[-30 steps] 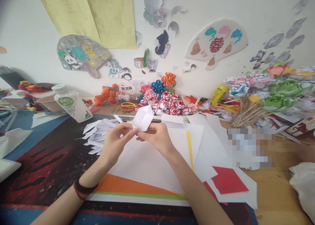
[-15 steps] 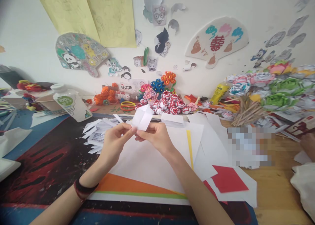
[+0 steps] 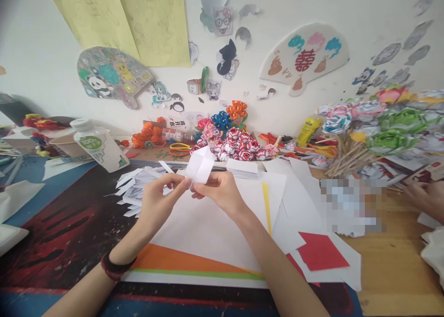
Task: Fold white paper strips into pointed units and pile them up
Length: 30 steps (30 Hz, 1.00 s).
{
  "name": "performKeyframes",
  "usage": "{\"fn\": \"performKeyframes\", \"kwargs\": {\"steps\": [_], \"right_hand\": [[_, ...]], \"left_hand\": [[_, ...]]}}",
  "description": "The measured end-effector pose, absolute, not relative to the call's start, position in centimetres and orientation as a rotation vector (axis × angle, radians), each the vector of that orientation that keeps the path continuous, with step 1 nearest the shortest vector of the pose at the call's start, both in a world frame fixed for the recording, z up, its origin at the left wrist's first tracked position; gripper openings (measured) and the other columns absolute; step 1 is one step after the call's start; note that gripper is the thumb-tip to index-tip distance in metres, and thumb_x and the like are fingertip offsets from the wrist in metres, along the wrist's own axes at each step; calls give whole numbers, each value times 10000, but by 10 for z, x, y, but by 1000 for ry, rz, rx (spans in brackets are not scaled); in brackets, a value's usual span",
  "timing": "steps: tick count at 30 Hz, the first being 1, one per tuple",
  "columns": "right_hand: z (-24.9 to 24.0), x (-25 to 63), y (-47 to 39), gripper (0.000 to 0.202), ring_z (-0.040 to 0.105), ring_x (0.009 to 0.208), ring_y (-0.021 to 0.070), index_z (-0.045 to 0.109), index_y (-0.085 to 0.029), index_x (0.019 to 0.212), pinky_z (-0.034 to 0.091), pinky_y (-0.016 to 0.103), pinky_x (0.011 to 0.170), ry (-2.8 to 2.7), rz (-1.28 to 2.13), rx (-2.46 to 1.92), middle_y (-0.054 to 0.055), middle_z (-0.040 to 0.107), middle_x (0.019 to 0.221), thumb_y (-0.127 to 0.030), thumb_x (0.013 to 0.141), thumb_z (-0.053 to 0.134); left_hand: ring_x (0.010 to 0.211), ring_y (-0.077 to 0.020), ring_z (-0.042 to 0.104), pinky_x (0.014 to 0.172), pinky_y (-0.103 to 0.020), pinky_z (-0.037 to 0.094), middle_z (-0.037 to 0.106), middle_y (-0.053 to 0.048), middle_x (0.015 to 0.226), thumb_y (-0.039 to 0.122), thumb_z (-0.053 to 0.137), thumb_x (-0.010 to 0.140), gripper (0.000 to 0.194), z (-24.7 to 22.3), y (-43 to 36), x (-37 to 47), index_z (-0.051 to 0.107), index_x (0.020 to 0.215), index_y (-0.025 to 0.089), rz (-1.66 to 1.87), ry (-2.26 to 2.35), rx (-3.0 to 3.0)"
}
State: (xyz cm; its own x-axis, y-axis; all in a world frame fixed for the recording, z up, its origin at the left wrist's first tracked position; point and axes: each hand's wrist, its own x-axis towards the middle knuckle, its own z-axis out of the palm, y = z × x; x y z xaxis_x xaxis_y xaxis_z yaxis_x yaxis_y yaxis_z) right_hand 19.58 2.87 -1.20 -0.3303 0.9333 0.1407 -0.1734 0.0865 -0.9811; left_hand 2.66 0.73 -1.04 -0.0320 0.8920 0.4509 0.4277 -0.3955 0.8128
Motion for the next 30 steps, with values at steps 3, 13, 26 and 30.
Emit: {"fn": "performKeyframes", "kwargs": {"steps": [3,13,26,30], "right_hand": [[-11,196,29,259,685,642,184,763,-130,843,564,315,631,-1405,1444,-825,66,735,758,-322,672,800],[-12,197,29,275,661,631,168,749,-122,845,553,297,604,-1458,1410,-779,76,719,774,-373,733,750],[-10,199,28,204,649,608,160,750,-133,782,543,293,592,-1470,1404,-763,61,708,731,-326,717,758],[-9,197,26,217,647,618,166,748,-138,773,550,303,599,-1465,1427,-759,64,710,736,-341,699,768]], "left_hand": [[669,-136,520,660,-266,393,673,4,720,327,623,848,200,-13,6,27,658,711,185,1441,1394,1855],[644,-135,496,637,-263,395,646,6,685,319,613,853,203,-10,5,28,637,697,191,1471,1386,1944],[659,-135,532,625,-252,413,667,-17,747,332,576,877,216,-2,6,25,646,751,171,1345,1248,1852],[679,-145,573,638,-245,437,651,-18,720,324,557,884,228,-3,6,25,619,730,167,1355,1168,1795]]}}
